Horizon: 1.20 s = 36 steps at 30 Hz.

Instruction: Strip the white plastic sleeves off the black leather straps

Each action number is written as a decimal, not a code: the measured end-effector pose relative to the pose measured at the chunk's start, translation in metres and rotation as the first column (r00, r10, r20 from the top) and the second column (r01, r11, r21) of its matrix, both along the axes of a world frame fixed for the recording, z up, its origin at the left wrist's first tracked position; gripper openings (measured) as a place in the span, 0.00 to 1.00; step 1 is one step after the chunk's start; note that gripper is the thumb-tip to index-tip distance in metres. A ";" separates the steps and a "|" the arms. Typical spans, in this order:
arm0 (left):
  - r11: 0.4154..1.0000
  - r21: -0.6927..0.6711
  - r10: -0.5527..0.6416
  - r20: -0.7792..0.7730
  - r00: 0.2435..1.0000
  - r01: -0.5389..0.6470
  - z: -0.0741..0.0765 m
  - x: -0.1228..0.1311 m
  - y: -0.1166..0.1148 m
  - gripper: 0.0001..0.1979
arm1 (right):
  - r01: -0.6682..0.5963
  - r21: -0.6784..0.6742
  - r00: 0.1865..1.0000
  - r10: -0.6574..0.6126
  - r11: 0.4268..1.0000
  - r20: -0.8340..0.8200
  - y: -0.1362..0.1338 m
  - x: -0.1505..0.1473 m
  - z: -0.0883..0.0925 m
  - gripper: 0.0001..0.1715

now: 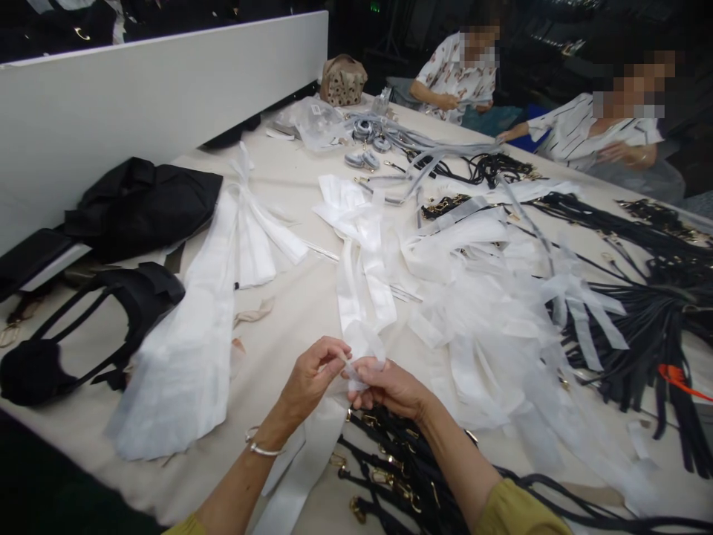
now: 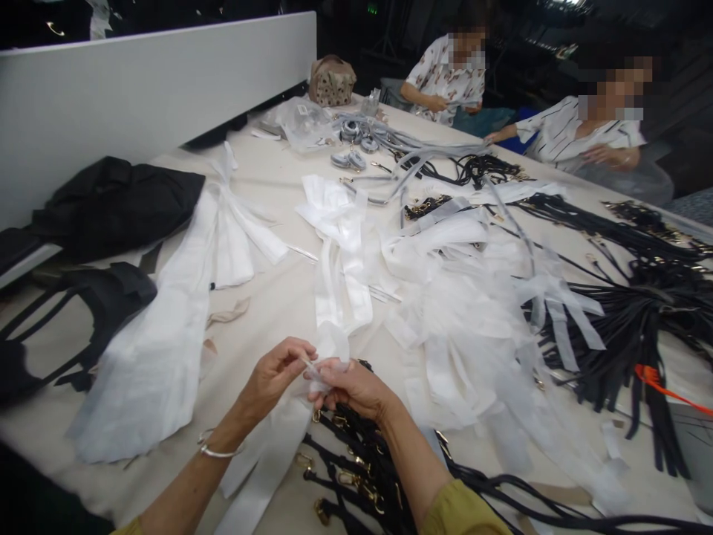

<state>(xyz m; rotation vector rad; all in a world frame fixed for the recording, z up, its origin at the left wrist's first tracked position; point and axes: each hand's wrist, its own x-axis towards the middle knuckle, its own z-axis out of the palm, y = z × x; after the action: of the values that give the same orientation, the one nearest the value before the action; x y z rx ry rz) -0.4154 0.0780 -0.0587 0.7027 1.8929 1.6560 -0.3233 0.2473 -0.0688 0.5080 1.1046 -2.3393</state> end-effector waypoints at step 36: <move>0.938 -0.185 0.094 -0.680 0.727 -0.294 -0.035 0.011 -0.020 0.09 | 0.727 0.150 0.675 -0.738 0.670 0.028 -0.003 0.007 -0.015 0.24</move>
<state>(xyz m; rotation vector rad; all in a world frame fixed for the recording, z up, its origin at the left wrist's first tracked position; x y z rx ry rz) -0.4048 0.0578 -0.0941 1.1072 2.7284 1.2819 -0.3167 0.2446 -0.0838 1.3061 1.1482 -2.8792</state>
